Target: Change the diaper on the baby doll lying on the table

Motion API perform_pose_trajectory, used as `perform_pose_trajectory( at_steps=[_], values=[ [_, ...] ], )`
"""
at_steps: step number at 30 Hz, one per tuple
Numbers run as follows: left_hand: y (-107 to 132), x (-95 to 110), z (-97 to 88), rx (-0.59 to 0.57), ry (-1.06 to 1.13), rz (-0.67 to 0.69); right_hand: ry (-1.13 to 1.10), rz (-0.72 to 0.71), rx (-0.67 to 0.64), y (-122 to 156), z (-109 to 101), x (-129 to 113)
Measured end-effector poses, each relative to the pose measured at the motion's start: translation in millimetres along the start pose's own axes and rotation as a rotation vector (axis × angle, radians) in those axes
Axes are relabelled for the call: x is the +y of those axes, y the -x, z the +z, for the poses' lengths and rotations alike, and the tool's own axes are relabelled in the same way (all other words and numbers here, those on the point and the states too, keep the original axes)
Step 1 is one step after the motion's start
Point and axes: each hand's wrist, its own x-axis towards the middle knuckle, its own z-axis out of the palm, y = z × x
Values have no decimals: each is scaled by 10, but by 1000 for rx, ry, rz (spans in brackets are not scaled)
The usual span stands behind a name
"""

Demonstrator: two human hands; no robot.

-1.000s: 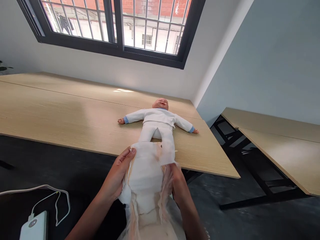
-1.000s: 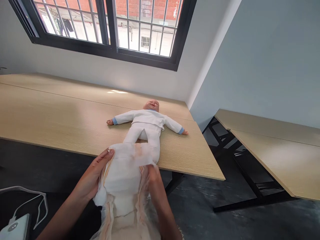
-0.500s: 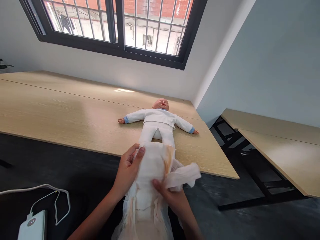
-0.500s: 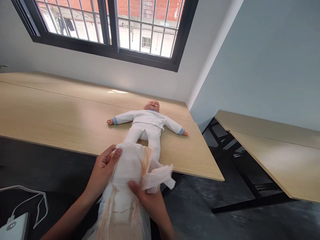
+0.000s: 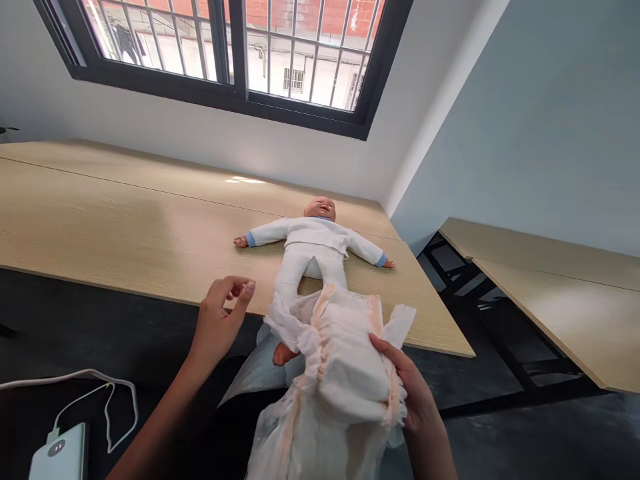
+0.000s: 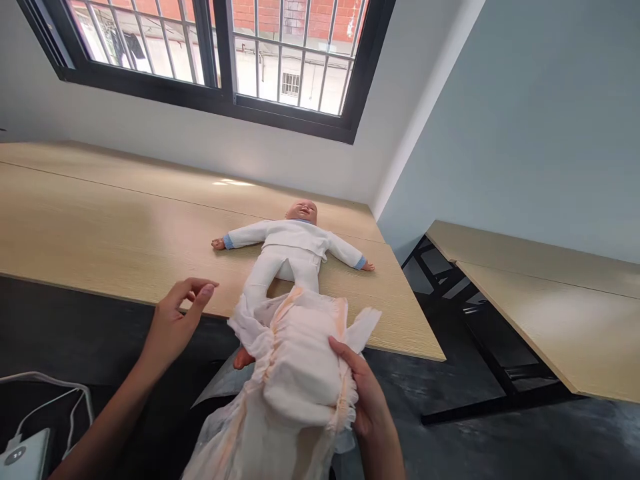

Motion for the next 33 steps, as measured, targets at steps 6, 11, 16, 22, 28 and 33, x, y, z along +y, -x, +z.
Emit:
perform_pose_trajectory(
  at_steps=[6,11,16,22,28,33],
  values=[
    [385,-247,216,-595,392,-514,-103,-148,83,17,-484,-437],
    [638,-271,632,-711,976,-776,-156,-423,281,-147,-713,-566],
    [805,-191,927,-754,1511,-801,-48,-437,339,-246,-728,-547],
    [708,-8,966,-875,1757,-682,37,-295,279,-178,-772,-587],
    [171,351,747,-1082,1723,-648,112,-116,148,-185,-572,-573],
    [-293,638,646,-1190,1674,-680,210,-15,-81,-540,-240,-468]
  ],
)
